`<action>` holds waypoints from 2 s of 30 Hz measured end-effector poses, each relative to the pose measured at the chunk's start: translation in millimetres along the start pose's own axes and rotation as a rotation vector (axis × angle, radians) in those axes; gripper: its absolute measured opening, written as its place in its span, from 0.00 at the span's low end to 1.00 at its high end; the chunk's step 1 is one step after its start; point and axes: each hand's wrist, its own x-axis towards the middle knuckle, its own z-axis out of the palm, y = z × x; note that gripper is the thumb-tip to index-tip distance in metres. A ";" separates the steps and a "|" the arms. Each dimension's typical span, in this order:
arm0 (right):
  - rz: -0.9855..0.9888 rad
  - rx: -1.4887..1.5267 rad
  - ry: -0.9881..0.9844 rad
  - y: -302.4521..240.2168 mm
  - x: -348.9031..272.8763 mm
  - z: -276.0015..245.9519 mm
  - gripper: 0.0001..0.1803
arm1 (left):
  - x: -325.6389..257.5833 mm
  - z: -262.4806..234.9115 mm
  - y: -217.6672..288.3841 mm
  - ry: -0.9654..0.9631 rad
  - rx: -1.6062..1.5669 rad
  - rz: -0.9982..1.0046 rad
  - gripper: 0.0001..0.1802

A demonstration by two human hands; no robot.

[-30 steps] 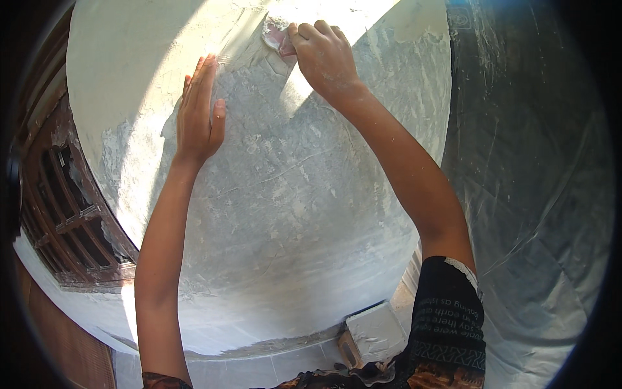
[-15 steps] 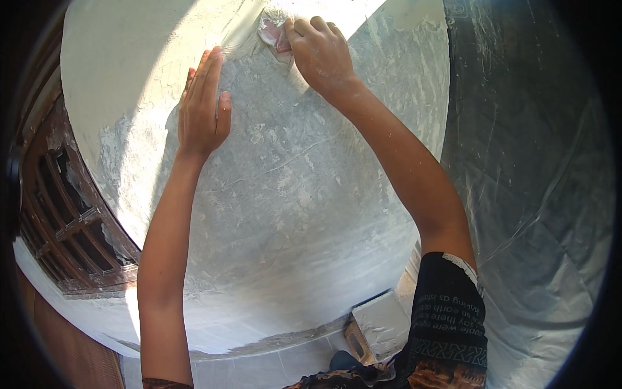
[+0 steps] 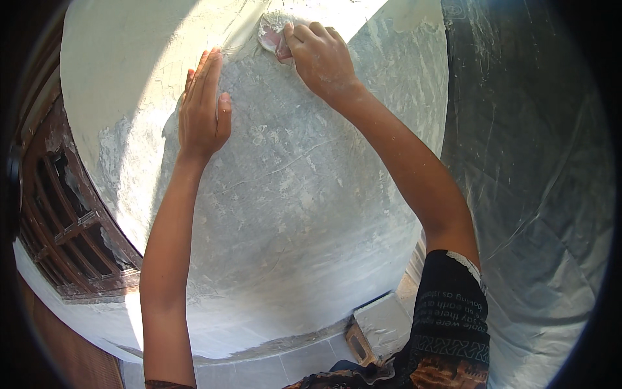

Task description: The person applies wall plaster to a damaged area on an indoor wall using a putty knife.

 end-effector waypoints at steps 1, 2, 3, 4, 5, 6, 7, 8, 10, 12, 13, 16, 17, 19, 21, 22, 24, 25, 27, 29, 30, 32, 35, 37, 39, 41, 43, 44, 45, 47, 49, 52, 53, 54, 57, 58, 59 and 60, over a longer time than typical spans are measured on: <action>0.004 0.021 -0.031 -15.3 -14.5 -8.7 0.17 | -1.3 -1.6 -2.4 0.002 0.001 -0.006 0.34; 0.008 0.042 -0.065 -26.0 -24.9 -17.1 0.17 | -1.8 -2.7 -2.6 0.000 0.003 -0.007 0.34; 0.009 0.046 -0.064 -30.7 -25.4 -19.7 0.17 | -2.4 -4.5 -3.4 -0.006 0.007 -0.011 0.34; 0.030 0.098 -0.038 -30.6 -20.9 -26.5 0.16 | -0.5 -5.1 -2.2 -0.006 0.008 -0.013 0.34; 0.052 0.148 -0.016 -28.7 -15.1 -32.9 0.16 | -0.2 -3.6 -1.6 -0.002 0.003 -0.013 0.34; 0.112 0.168 -0.034 -20.5 -0.8 -33.9 0.16 | -0.6 -3.0 -1.8 0.006 0.009 -0.006 0.34; 0.102 0.064 -0.008 -4.1 10.5 -29.4 0.17 | 1.8 1.1 1.3 0.018 0.005 0.004 0.34; 0.093 -0.029 0.018 6.1 21.4 -23.9 0.19 | 2.0 2.5 2.8 0.016 0.000 0.004 0.34; 0.135 -0.030 -0.077 11.2 23.0 -17.4 0.19 | 3.2 3.5 3.5 0.026 0.000 0.006 0.34; 0.110 -0.100 -0.113 6.9 8.9 -5.9 0.20 | 3.1 4.9 2.1 0.031 -0.013 0.006 0.34; 0.131 -0.071 -0.111 -6.8 -1.1 -6.6 0.21 | 0.6 3.0 -0.9 0.033 -0.020 0.002 0.34; 0.086 0.070 -0.204 -49.7 -27.1 -29.6 0.17 | -1.9 -1.3 -3.7 0.018 -0.016 -0.005 0.33; 0.086 0.069 -0.204 -50.3 -22.2 -31.8 0.17 | -1.9 -0.8 -3.1 0.019 -0.017 -0.005 0.33; 0.143 0.163 -0.061 -47.6 -6.9 -39.1 0.15 | -2.1 -0.7 -3.3 0.027 -0.006 -0.007 0.33; 0.238 0.083 -0.027 -19.3 15.0 -34.6 0.16 | 2.2 1.7 -0.4 0.042 -0.025 -0.006 0.33; 0.283 0.031 -0.037 -9.1 23.5 -30.4 0.17 | 2.9 1.9 -0.9 0.054 -0.029 -0.005 0.33; 0.306 -0.016 -0.124 -1.7 24.8 -27.3 0.17 | 1.8 4.0 -1.0 0.054 -0.047 -0.003 0.32; 0.262 -0.042 -0.152 -3.8 17.6 -22.1 0.17 | 2.5 5.7 -1.5 0.057 -0.061 -0.002 0.31; 0.165 -0.083 -0.119 -22.6 -4.7 -12.3 0.18 | 1.7 5.5 -4.6 0.070 -0.051 0.000 0.32; 0.143 0.026 -0.217 -61.0 -21.4 -27.3 0.17 | -2.3 -1.7 -8.1 0.074 -0.025 -0.005 0.33; 0.136 0.077 -0.263 -69.4 -25.4 -37.0 0.17 | -1.3 -1.0 -6.1 0.083 -0.043 -0.012 0.33; 0.171 0.125 -0.207 -66.1 -12.9 -46.3 0.16 | -0.8 -0.9 -5.1 0.084 -0.056 -0.014 0.33; 0.294 0.064 -0.103 -32.7 14.5 -44.6 0.16 | 1.5 1.6 -0.4 0.084 -0.054 -0.022 0.33; 0.348 0.003 -0.179 -12.2 27.1 -35.5 0.18 | 3.2 2.7 -0.4 0.087 -0.048 -0.012 0.33; 0.325 -0.004 -0.214 -18.2 17.9 -26.1 0.15 | 2.6 3.4 -1.8 0.091 -0.051 -0.008 0.32; 0.264 -0.012 -0.247 -37.0 4.5 -23.2 0.16 | 1.3 3.3 -3.4 0.096 -0.054 -0.005 0.32; 0.214 0.076 -0.286 -69.1 -16.1 -30.4 0.18 | -1.6 0.4 -7.1 0.089 -0.055 -0.023 0.32; 0.207 0.154 -0.302 -80.1 -20.5 -37.6 0.19 | -1.2 -0.8 -7.2 0.091 -0.051 -0.022 0.32; 0.206 0.157 -0.299 -80.0 -16.5 -39.7 0.19 | -1.4 -2.5 -7.1 0.093 -0.042 -0.019 0.32; 0.263 0.210 -0.213 -73.8 -3.9 -51.2 0.18 | -1.6 -1.9 -7.0 0.097 -0.036 -0.016 0.32; 0.338 0.115 -0.153 -36.9 16.5 -44.2 0.16 | 0.7 3.5 -2.0 0.103 -0.055 -0.019 0.32; 0.347 0.041 -0.190 -18.5 23.8 -26.3 0.16 | 2.3 5.0 -0.8 0.106 -0.054 -0.020 0.32; 0.337 0.016 -0.246 -20.4 21.0 -20.4 0.16 | 2.3 4.0 -1.4 0.104 -0.052 -0.020 0.32; 0.278 0.006 -0.222 -30.8 9.3 -16.7 0.17 | 2.7 3.1 -1.8 0.106 -0.059 -0.021 0.32; 0.174 0.120 -0.279 -78.2 -18.2 -33.4 0.19 | -1.4 0.8 -6.4 0.106 -0.062 -0.032 0.32; 0.148 0.183 -0.297 -88.3 -23.6 -41.0 0.20 | -0.6 1.4 -7.4 0.110 -0.067 -0.034 0.32; 0.149 0.234 -0.247 -92.2 -24.5 -46.9 0.19 | -1.2 0.9 -7.7 0.110 -0.065 -0.032 0.32; 0.149 0.235 -0.243 -86.9 -18.3 -48.3 0.19 | -2.8 -0.7 -7.5 0.110 -0.055 -0.039 0.32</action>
